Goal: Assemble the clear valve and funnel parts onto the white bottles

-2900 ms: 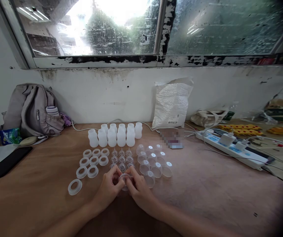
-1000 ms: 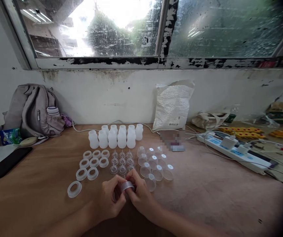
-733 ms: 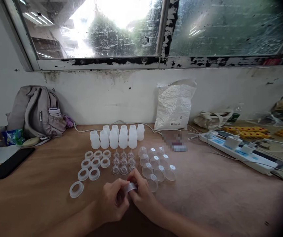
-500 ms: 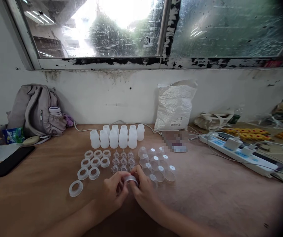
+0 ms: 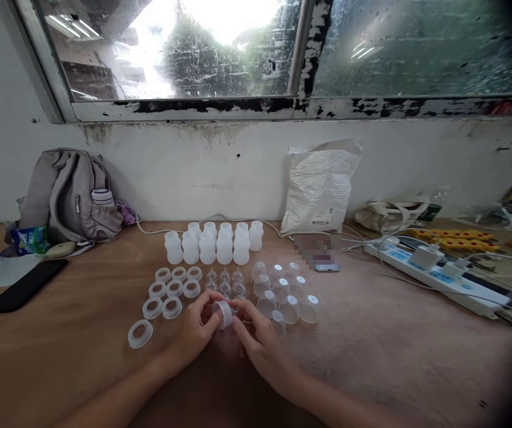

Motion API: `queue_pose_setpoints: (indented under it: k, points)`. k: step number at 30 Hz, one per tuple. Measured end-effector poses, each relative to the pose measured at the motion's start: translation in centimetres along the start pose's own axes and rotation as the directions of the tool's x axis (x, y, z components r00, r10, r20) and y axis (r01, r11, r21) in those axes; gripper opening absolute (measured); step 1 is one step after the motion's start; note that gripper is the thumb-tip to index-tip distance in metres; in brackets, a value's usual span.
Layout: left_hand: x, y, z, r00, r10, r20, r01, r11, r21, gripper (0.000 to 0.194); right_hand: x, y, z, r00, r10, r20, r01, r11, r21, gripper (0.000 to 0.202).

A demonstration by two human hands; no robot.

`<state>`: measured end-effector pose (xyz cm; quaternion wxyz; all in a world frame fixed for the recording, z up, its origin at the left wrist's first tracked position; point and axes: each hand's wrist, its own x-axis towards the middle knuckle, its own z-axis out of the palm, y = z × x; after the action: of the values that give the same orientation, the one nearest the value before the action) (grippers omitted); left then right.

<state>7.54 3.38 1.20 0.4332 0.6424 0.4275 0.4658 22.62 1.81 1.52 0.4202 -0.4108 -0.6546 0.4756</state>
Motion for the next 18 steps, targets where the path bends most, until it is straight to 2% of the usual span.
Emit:
queue_pose_setpoints:
  k: [5,9,12,15,18]
  points:
    - [0.4,0.0,0.0,0.985,-0.144,0.096,0.160,0.970,-0.183,0.022,0.2,0.3,0.0,0.997,-0.051,-0.059,0.046,0.996,-0.080,0.020]
    - [0.5,-0.2,-0.3,0.968,-0.197,0.157,0.232,0.940,-0.251,0.031,0.3,0.1,0.0,0.995,-0.075,-0.064,0.065,0.988,-0.140,0.024]
    - [0.1,0.0,-0.3,0.972,-0.166,0.165,0.191,0.970,-0.149,0.042,0.1,0.2,0.1,0.995,-0.095,-0.031,0.089,0.982,-0.166,0.028]
    - [-0.3,0.6,-0.1,0.983,-0.113,0.146,0.109,0.993,0.036,0.034,-0.1,0.3,0.3,0.993,-0.116,0.001,0.113,0.971,-0.213,0.029]
    - [-0.4,0.9,0.1,0.986,-0.098,0.134,0.085,0.992,0.095,0.033,-0.4,0.0,0.3,0.992,-0.116,0.042,0.123,0.961,-0.250,0.031]
